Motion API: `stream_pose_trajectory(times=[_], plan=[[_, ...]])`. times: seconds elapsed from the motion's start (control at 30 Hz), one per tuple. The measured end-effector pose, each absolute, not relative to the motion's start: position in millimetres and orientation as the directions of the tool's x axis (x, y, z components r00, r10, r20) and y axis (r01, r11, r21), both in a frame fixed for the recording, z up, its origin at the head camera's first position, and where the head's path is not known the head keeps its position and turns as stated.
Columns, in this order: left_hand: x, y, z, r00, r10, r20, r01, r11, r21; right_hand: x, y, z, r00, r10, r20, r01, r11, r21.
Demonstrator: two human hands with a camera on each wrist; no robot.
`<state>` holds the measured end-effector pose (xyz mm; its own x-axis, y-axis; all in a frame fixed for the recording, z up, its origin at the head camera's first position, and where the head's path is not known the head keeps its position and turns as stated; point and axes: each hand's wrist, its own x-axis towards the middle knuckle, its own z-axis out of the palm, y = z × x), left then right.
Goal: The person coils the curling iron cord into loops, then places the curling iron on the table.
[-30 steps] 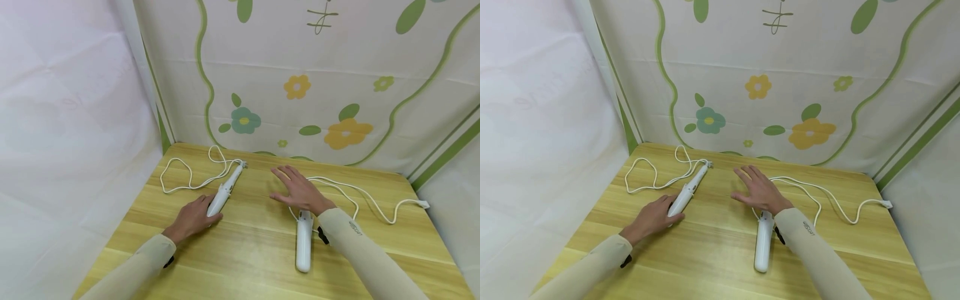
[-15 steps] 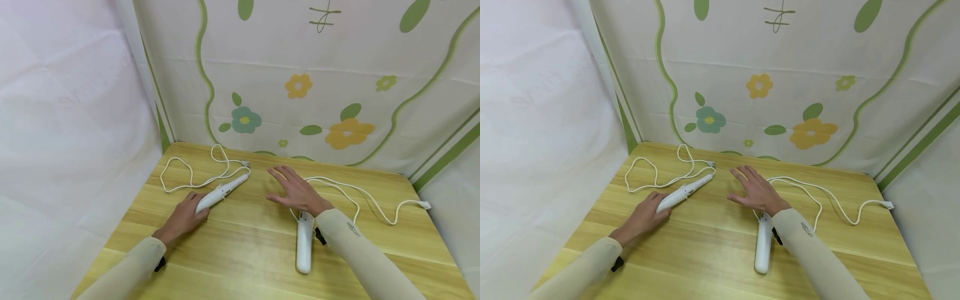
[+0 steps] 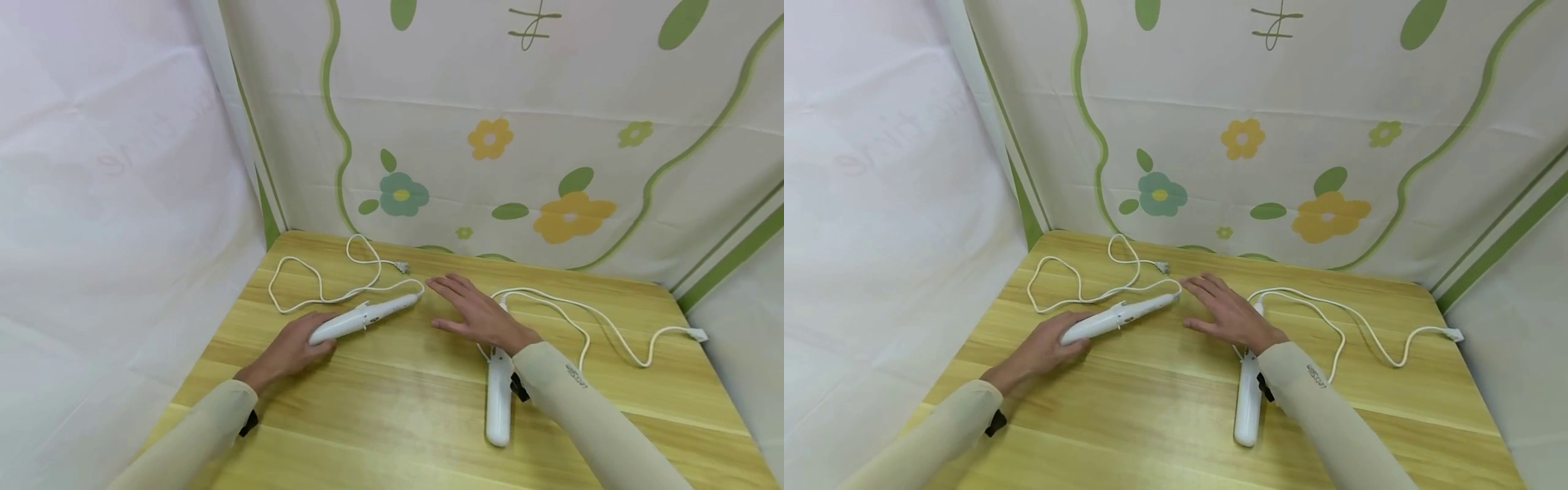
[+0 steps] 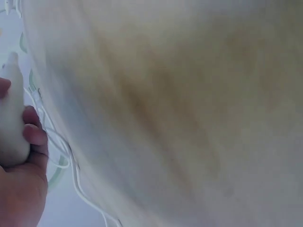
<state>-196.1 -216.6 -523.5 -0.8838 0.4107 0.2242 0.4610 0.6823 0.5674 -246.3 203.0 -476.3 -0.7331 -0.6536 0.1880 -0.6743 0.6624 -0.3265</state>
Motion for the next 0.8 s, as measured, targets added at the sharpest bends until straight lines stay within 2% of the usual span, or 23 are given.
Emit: stream_pose_trajectory(times=[0.37,0.57,0.8], plan=[[-199.8,-220.6,-512.8,-0.809,0.518,0.279,0.571,0.576,0.585,-239.9,197.5,-481.2,-0.641,-0.713,0.284,-0.765,0.565,-0.31],[-201.5,-223.1,-509.2,-0.774,0.555,0.304,0.61,0.528,0.59,-233.6,200.0,-485.8,-0.566,-0.747,0.35,-0.824,0.52,-0.223],[-202.0,-224.3,-505.6,-0.766,0.57,0.297,0.611,0.501,0.613,-224.4,205.5,-486.9,-0.521,-0.761,0.387,-0.85,0.502,-0.157]])
